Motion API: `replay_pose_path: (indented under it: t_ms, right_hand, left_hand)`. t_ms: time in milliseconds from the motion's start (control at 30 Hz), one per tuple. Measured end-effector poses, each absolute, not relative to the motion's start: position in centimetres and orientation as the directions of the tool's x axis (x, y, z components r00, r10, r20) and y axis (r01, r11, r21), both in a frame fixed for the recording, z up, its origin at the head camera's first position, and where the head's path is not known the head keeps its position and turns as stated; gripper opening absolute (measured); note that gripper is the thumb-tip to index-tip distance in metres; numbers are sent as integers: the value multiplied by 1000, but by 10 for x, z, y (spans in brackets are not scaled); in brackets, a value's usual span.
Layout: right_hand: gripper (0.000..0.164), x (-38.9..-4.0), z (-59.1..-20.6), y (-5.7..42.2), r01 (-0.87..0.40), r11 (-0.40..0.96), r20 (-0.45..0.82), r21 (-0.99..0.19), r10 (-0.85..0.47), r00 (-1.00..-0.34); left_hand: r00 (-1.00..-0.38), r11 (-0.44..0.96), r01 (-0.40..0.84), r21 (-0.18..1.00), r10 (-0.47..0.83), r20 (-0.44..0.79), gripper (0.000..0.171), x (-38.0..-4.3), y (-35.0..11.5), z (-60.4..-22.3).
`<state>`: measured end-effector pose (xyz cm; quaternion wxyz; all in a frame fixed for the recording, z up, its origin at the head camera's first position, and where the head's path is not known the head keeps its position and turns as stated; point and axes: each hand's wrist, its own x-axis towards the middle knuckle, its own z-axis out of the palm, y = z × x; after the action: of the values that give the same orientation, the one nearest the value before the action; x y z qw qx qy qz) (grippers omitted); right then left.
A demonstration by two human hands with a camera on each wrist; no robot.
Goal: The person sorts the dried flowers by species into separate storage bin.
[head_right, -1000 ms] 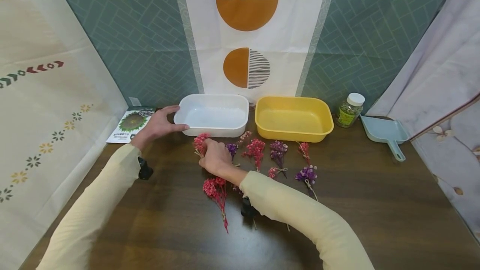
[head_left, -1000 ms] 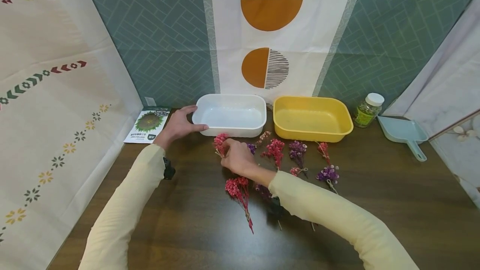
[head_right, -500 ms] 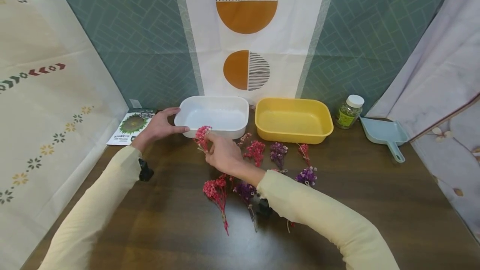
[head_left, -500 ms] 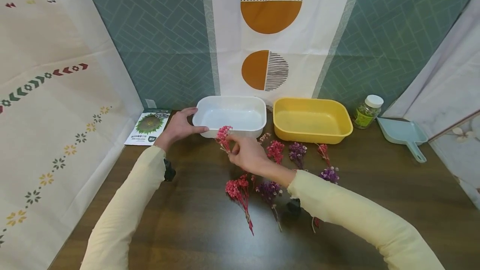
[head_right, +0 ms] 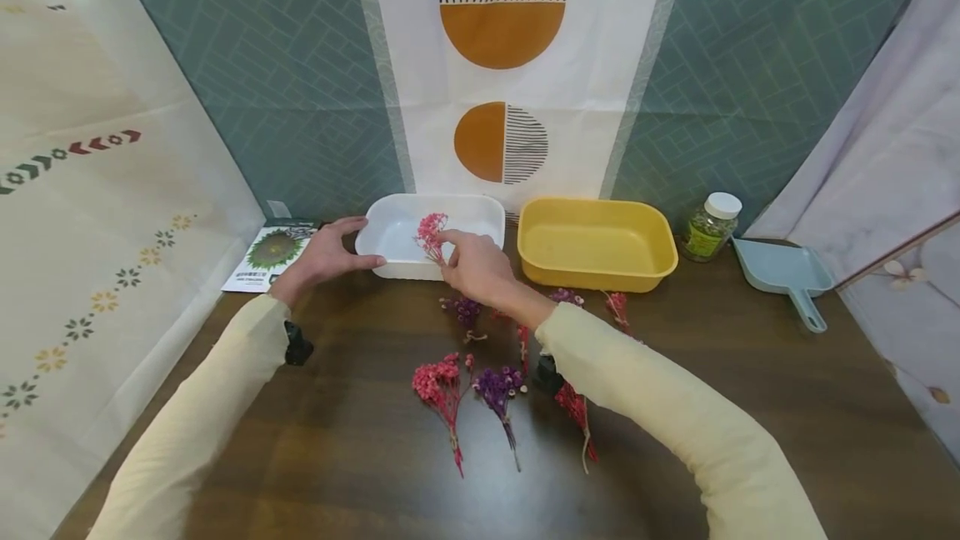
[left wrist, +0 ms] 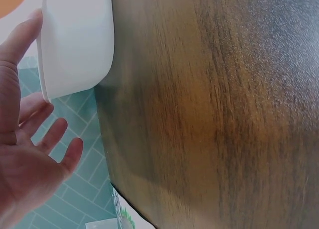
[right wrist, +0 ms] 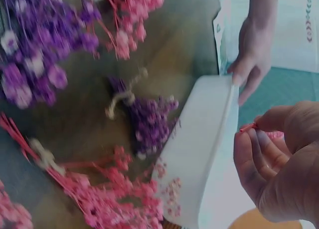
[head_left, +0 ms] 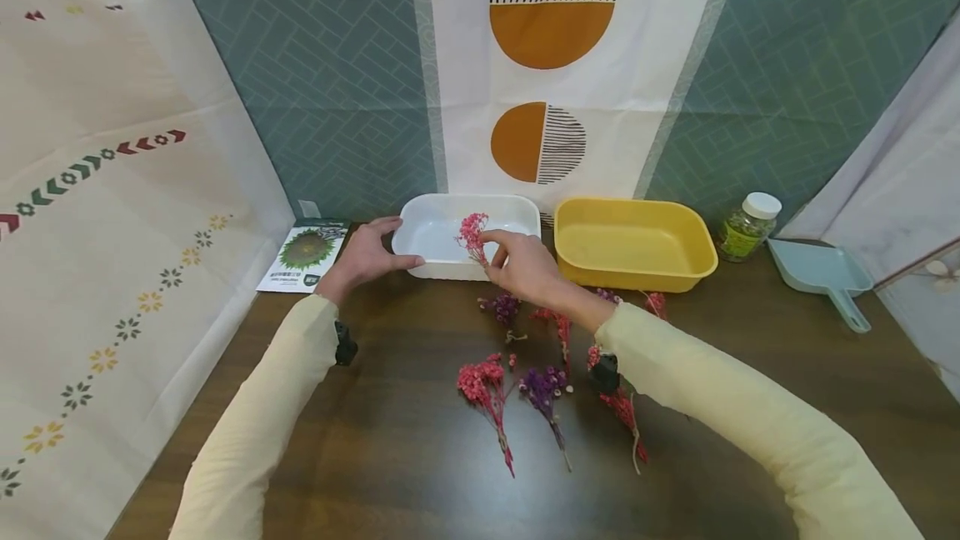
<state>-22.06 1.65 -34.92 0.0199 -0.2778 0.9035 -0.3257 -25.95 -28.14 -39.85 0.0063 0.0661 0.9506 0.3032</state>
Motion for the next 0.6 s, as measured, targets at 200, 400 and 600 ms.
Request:
replay_pose_path:
  t_ms: [200,400,600]
  right_hand:
    - [45,-239,-344,20,-502,654,117,-566,-540,-834]
    - [44,-255,-340,17,-517,669,87,-534,-565,-821]
    - [45,-263,-340,12,-546,675,88,-497,-587,-805]
  left_hand:
    - [-991,805,115,583,131,15,94,-258,-279,-398]
    - [-992,808,108,579,122,15,94,-256,-279,-395]
    - [-992,807,110,581,122,19,94,-256,-278,-394]
